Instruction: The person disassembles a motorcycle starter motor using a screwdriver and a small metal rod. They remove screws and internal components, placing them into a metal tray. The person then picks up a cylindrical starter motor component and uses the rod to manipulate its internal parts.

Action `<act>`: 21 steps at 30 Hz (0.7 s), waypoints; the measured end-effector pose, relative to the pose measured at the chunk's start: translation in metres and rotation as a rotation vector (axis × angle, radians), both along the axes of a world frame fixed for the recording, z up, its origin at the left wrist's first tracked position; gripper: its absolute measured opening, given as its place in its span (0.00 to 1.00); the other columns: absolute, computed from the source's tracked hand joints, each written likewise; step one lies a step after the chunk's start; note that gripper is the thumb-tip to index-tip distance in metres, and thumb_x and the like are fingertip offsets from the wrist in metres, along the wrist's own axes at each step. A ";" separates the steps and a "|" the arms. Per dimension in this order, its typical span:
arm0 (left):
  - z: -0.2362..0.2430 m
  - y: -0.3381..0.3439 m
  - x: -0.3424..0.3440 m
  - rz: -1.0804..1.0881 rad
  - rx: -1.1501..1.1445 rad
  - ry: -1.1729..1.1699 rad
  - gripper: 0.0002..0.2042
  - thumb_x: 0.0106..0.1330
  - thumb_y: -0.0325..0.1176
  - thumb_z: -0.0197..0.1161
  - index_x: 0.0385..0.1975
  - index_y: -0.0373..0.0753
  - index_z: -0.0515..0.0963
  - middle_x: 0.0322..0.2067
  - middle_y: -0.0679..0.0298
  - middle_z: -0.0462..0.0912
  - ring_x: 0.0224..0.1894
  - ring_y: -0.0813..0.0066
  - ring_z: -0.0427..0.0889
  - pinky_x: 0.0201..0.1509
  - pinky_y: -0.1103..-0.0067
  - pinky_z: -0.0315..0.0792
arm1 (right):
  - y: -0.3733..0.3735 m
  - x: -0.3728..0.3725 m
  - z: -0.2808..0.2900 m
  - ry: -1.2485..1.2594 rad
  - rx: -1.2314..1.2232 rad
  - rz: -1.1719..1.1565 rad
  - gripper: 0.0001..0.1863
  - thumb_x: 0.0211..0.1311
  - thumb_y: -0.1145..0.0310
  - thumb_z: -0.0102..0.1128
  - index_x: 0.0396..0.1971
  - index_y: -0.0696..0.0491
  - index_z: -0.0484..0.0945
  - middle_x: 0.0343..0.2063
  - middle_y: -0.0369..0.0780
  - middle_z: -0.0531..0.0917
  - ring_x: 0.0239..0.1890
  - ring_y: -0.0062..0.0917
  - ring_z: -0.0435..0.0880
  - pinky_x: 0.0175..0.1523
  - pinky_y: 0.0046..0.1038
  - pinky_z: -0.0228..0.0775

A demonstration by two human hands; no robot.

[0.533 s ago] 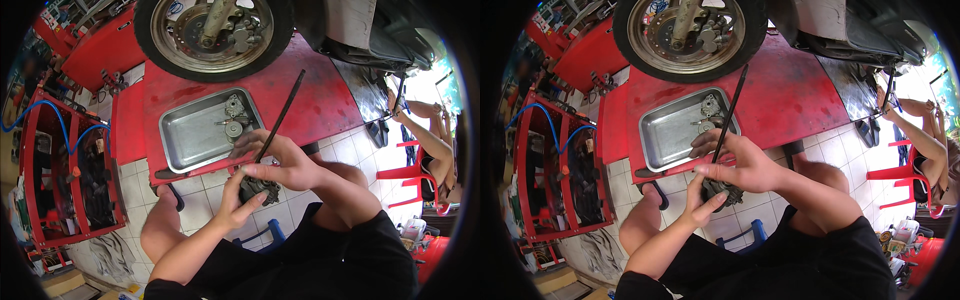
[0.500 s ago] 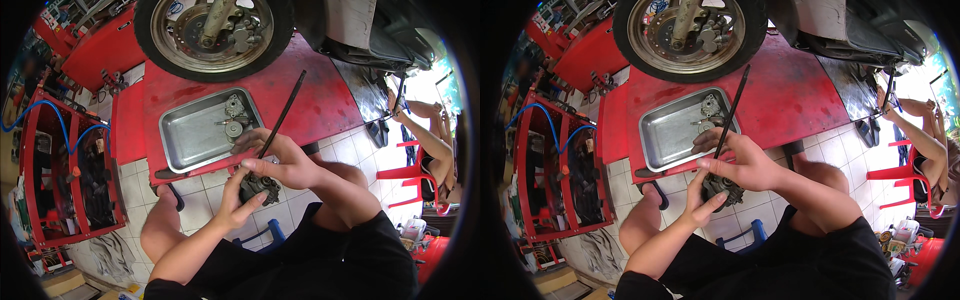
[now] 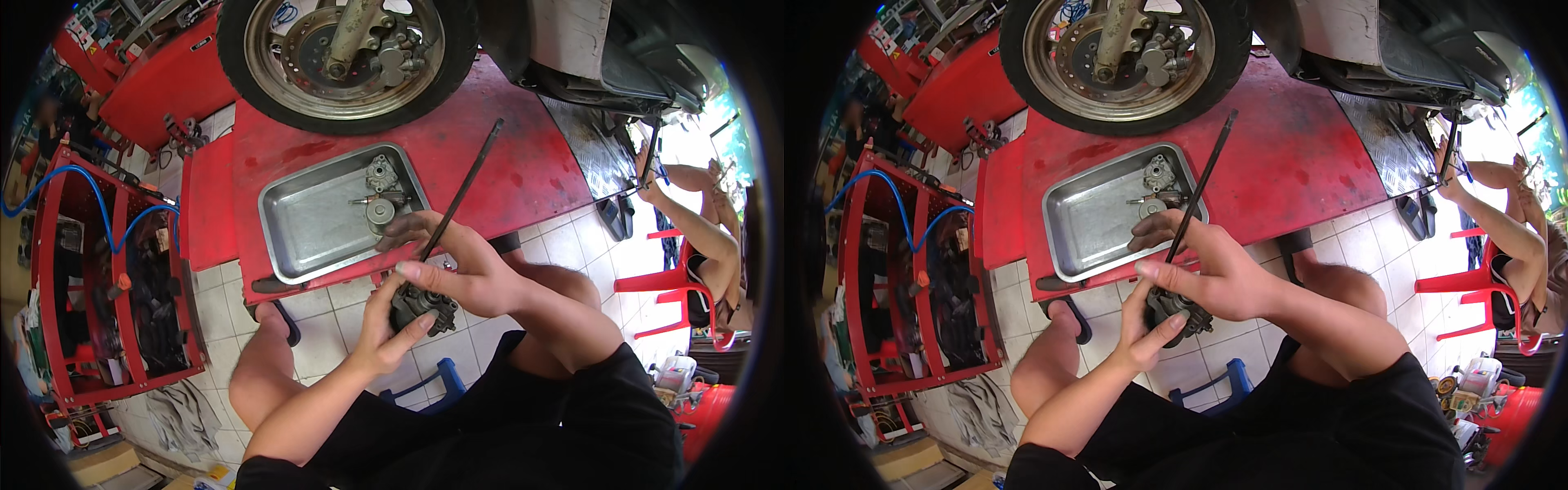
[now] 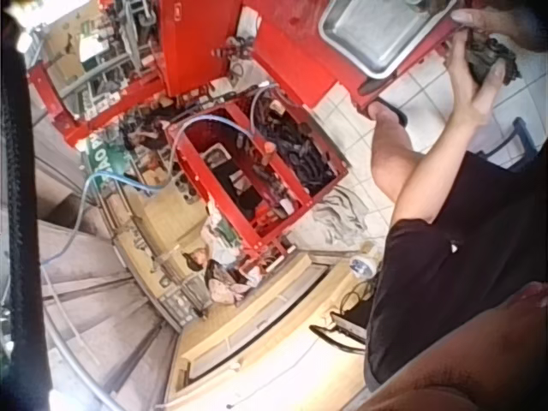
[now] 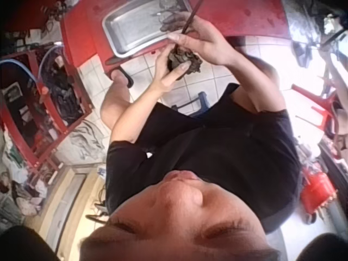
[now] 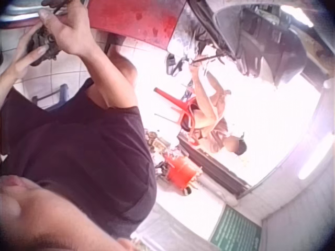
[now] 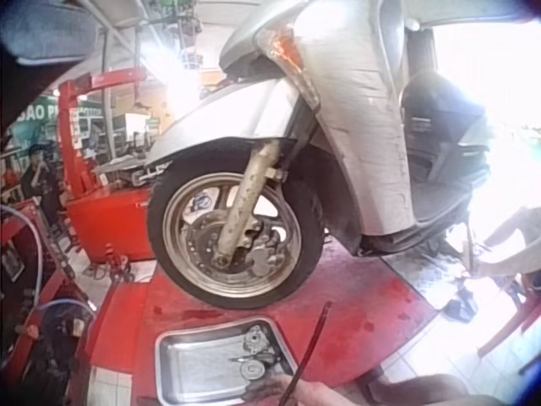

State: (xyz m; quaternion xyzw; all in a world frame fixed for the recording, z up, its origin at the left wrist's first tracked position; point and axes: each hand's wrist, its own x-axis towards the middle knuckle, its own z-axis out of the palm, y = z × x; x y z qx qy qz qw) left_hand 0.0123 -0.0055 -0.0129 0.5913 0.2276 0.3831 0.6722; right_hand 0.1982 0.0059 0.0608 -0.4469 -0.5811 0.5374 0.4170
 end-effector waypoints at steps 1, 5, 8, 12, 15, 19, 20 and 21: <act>0.003 -0.001 0.001 0.004 -0.007 -0.007 0.25 0.65 0.36 0.65 0.57 0.28 0.69 0.42 0.57 0.81 0.45 0.70 0.79 0.53 0.76 0.70 | 0.000 0.000 -0.001 -0.019 0.040 0.009 0.27 0.71 0.56 0.63 0.59 0.60 0.72 0.50 0.44 0.84 0.56 0.30 0.81 0.57 0.33 0.70; 0.005 -0.002 0.002 0.014 -0.016 -0.024 0.26 0.65 0.36 0.65 0.59 0.28 0.68 0.42 0.57 0.81 0.46 0.70 0.79 0.53 0.76 0.70 | -0.002 -0.004 -0.002 0.011 0.094 0.021 0.28 0.71 0.53 0.62 0.59 0.60 0.71 0.49 0.43 0.84 0.55 0.28 0.81 0.56 0.32 0.69; 0.006 -0.001 0.003 0.026 -0.036 -0.020 0.25 0.64 0.36 0.65 0.57 0.29 0.69 0.41 0.58 0.81 0.45 0.70 0.79 0.53 0.76 0.70 | 0.002 -0.001 0.001 -0.027 0.015 0.076 0.28 0.74 0.58 0.60 0.64 0.61 0.66 0.55 0.44 0.79 0.57 0.25 0.77 0.56 0.28 0.72; 0.001 -0.001 0.003 0.030 -0.009 -0.022 0.22 0.64 0.36 0.65 0.53 0.30 0.71 0.41 0.58 0.80 0.44 0.71 0.79 0.53 0.76 0.70 | 0.000 -0.002 0.010 0.057 -0.098 0.076 0.29 0.74 0.58 0.59 0.65 0.61 0.64 0.56 0.44 0.79 0.55 0.23 0.77 0.53 0.26 0.72; 0.003 -0.002 0.002 0.015 -0.019 -0.002 0.21 0.64 0.37 0.66 0.52 0.31 0.71 0.41 0.59 0.80 0.44 0.71 0.78 0.53 0.76 0.70 | -0.002 0.000 0.010 0.106 -0.103 0.091 0.30 0.75 0.58 0.59 0.66 0.61 0.64 0.56 0.43 0.78 0.54 0.22 0.77 0.51 0.25 0.73; 0.003 -0.001 0.002 0.002 -0.013 0.000 0.21 0.64 0.37 0.66 0.51 0.31 0.71 0.40 0.59 0.80 0.44 0.72 0.78 0.53 0.76 0.70 | 0.002 0.003 0.008 0.165 -0.193 0.080 0.30 0.74 0.58 0.60 0.66 0.60 0.63 0.56 0.43 0.78 0.54 0.22 0.77 0.50 0.24 0.73; 0.003 -0.001 0.002 -0.003 -0.005 0.002 0.21 0.64 0.37 0.66 0.51 0.31 0.71 0.40 0.59 0.80 0.44 0.72 0.78 0.53 0.76 0.70 | 0.003 0.004 0.007 0.194 -0.237 0.077 0.30 0.73 0.59 0.61 0.66 0.60 0.63 0.56 0.43 0.78 0.54 0.22 0.77 0.50 0.24 0.73; 0.004 -0.001 0.002 0.005 -0.002 -0.004 0.21 0.64 0.37 0.66 0.51 0.31 0.71 0.40 0.59 0.80 0.44 0.72 0.78 0.53 0.76 0.70 | 0.002 0.003 0.007 0.168 -0.182 0.086 0.30 0.73 0.59 0.61 0.66 0.60 0.63 0.55 0.43 0.78 0.53 0.22 0.77 0.50 0.24 0.73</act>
